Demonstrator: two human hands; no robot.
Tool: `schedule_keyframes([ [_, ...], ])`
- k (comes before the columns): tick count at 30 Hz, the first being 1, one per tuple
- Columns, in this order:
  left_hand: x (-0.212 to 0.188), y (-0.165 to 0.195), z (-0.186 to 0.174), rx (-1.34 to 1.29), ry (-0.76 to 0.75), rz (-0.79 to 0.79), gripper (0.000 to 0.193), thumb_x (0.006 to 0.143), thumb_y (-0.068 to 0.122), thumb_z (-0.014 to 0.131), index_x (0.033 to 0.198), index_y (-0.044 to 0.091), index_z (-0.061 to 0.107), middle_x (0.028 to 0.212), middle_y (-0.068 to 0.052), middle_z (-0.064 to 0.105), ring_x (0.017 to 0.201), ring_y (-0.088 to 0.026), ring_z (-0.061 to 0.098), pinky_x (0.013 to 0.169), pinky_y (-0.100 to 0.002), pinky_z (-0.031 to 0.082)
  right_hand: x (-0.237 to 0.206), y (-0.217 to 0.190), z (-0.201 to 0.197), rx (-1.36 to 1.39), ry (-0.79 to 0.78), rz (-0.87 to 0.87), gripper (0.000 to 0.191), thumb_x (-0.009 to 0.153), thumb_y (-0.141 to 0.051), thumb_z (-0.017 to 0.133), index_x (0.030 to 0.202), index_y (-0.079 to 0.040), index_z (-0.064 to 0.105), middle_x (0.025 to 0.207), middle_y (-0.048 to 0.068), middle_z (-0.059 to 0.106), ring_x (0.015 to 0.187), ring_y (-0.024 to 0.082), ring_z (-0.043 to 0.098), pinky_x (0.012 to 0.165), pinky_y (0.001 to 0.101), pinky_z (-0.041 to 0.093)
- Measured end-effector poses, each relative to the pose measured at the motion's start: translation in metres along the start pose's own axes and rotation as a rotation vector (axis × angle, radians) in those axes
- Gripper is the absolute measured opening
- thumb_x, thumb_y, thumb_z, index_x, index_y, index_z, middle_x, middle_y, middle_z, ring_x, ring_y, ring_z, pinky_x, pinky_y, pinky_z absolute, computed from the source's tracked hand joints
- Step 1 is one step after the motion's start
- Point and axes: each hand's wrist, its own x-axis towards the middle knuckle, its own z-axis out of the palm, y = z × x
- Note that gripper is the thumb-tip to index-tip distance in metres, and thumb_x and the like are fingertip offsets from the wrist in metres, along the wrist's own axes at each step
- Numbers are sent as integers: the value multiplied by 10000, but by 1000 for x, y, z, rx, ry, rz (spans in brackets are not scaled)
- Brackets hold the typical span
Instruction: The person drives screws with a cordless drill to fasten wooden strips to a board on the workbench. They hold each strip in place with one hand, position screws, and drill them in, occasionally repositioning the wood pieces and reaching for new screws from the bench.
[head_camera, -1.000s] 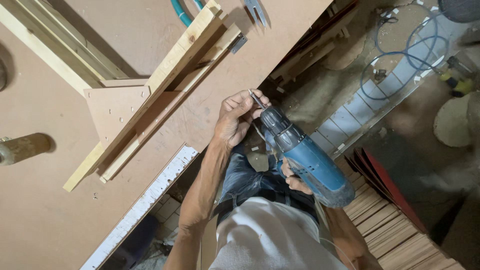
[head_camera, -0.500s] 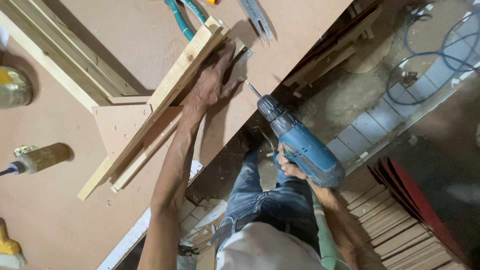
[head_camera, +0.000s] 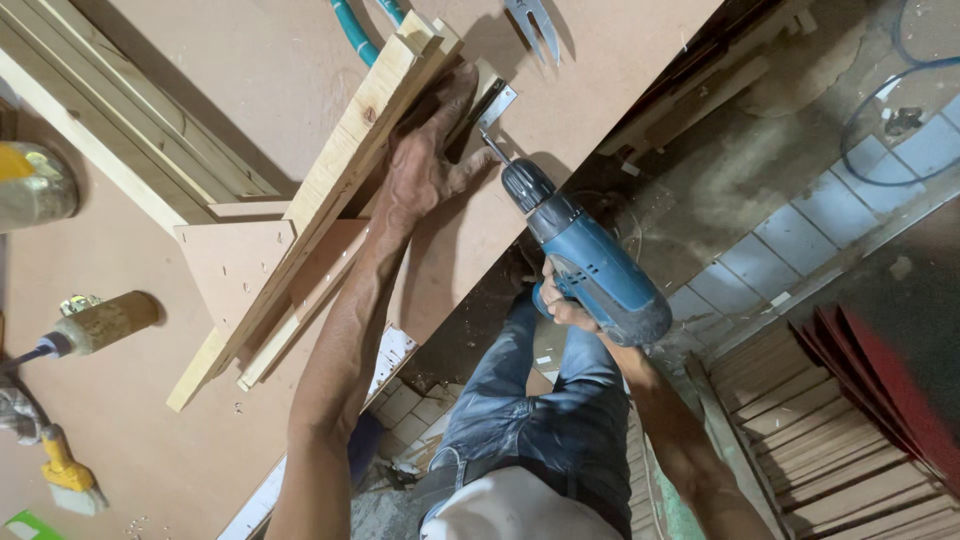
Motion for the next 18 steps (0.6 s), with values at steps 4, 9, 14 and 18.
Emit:
schedule_keyframes([
  [4, 0, -1, 3, -19, -1, -7, 745, 1022, 434, 706, 1571, 26, 410, 1601, -175, 444, 1523, -339, 392, 1295, -503, 307, -10, -5, -8, -36, 147, -75, 464, 1008, -92, 574, 1369, 142, 401, 1142, 384, 512, 1032, 423, 664, 903, 391, 567],
  [9, 0, 3, 3, -6, 29, 0, 750, 963, 306, 807, 1555, 62, 417, 1592, -151, 456, 1514, -310, 398, 1294, -474, 313, -27, -16, -19, -182, 156, -41, 437, 1073, -44, 529, 1442, 124, 367, 1252, 396, 468, 1161, 447, 635, 1030, 422, 549],
  [14, 0, 11, -1, -28, 15, -40, 749, 933, 189, 811, 1562, 73, 423, 1599, -134, 458, 1514, -294, 408, 1301, -463, 314, -14, -12, -24, 179, 96, 11, 527, 999, -103, 611, 1420, 96, 365, 1252, 341, 478, 1232, 481, 581, 1078, 478, 498],
  [18, -1, 14, -2, -65, 15, -60, 786, 893, 170, 832, 1557, 92, 419, 1606, -122, 439, 1509, -288, 410, 1299, -460, 318, -5, -10, -18, 287, 21, 83, 507, 1011, -125, 612, 1417, 79, 388, 1282, 326, 485, 1213, 464, 581, 1028, 453, 520],
])
